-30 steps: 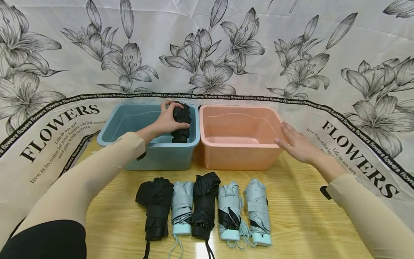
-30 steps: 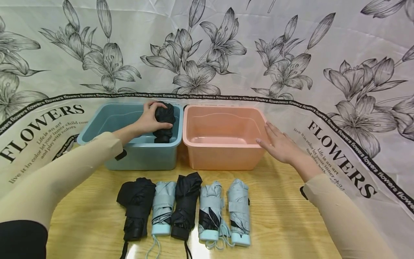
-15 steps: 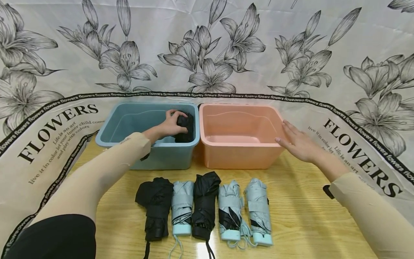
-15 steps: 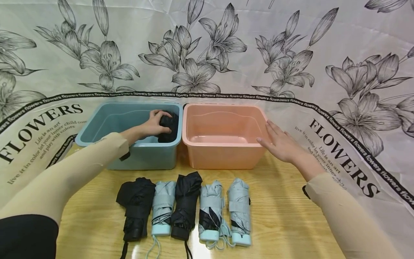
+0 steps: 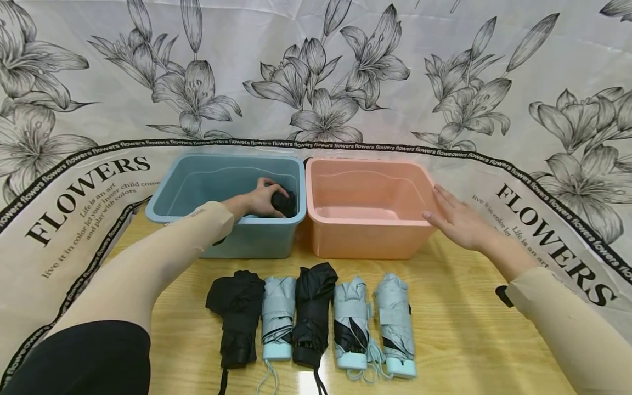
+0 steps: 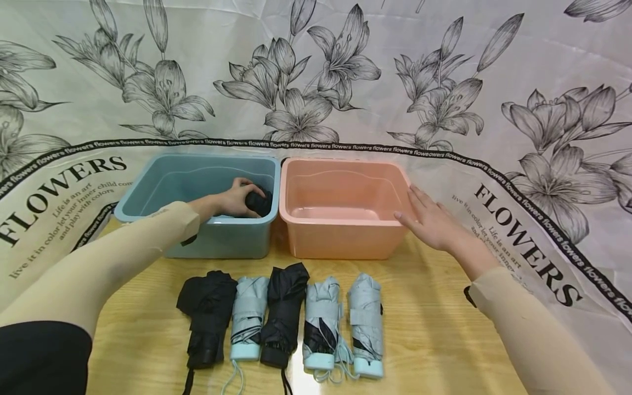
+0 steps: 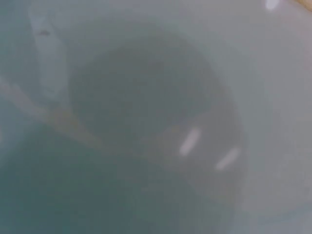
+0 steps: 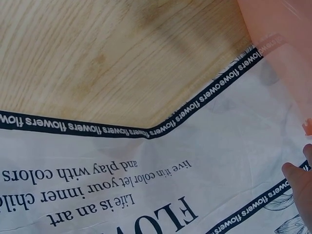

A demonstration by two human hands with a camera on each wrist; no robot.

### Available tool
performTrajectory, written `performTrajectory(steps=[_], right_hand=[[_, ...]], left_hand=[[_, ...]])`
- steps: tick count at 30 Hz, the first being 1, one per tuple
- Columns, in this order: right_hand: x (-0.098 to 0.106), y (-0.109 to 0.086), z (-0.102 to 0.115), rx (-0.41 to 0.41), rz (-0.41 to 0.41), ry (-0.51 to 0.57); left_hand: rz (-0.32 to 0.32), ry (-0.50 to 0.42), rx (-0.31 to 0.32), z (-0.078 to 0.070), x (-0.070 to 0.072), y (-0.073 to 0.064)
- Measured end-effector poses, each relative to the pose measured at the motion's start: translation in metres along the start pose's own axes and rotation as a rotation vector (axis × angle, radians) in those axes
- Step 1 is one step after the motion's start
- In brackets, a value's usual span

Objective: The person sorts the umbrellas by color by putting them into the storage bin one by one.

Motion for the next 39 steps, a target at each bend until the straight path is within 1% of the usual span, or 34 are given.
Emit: performTrajectory(steps=[4,8,11,13,15,16,21,23,27,35,37,39], right_hand=[[-0.001,-0.001,0.000,-0.003,0.008,0.004],[-0.001,0.000,-0.001,0.000,0.009,0.004],[-0.001,-0.001,-0.002,0.001,0.004,-0.005],[0.000,-0.001,-0.003,0.000,0.002,-0.005],[0.000,-0.001,-0.003,-0.001,0.003,-0.004],[0.000,-0.001,-0.004,-0.002,0.004,-0.006],[0.000,-0.001,-0.002,-0.001,0.006,-0.002],[0.000,-0.001,-0.001,0.000,0.004,0.002],[-0.001,-0.002,0.001,0.004,0.007,0.000],[-0.001,-0.002,0.001,-0.005,0.007,-0.007],[-0.001,-0.002,0.000,-0.005,0.005,-0.005],[-0.001,-0.002,0.000,-0.002,0.001,-0.003]], left_hand=[[0.051,0.030,0.014,0.001,-0.002,-0.001],[0.098,0.091,0.026,0.002,-0.003,0.003],[0.122,0.139,0.012,0.003,-0.003,0.007],[0.129,0.153,0.002,0.003,-0.002,0.006],[0.131,0.136,0.004,0.002,-0.001,0.005],[0.137,0.112,0.009,0.002,-0.001,0.004],[0.125,0.008,0.036,0.001,0.003,-0.001],[0.116,-0.007,0.042,0.000,0.004,-0.002],[0.120,-0.037,0.046,-0.003,0.007,-0.005],[0.128,-0.059,0.005,-0.003,0.017,-0.017],[0.120,-0.082,-0.010,-0.002,0.021,-0.021],[0.105,-0.124,-0.028,-0.001,0.026,-0.026]])
Point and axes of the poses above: each hand's wrist, its own y-axis towards the middle knuckle, its own x-axis out of the back of the hand, z = x × y, the point moved 2 cm from there along y, towards the middle knuckle, and after that the axes turned 13 degrees about x, right-handed, at the moved point
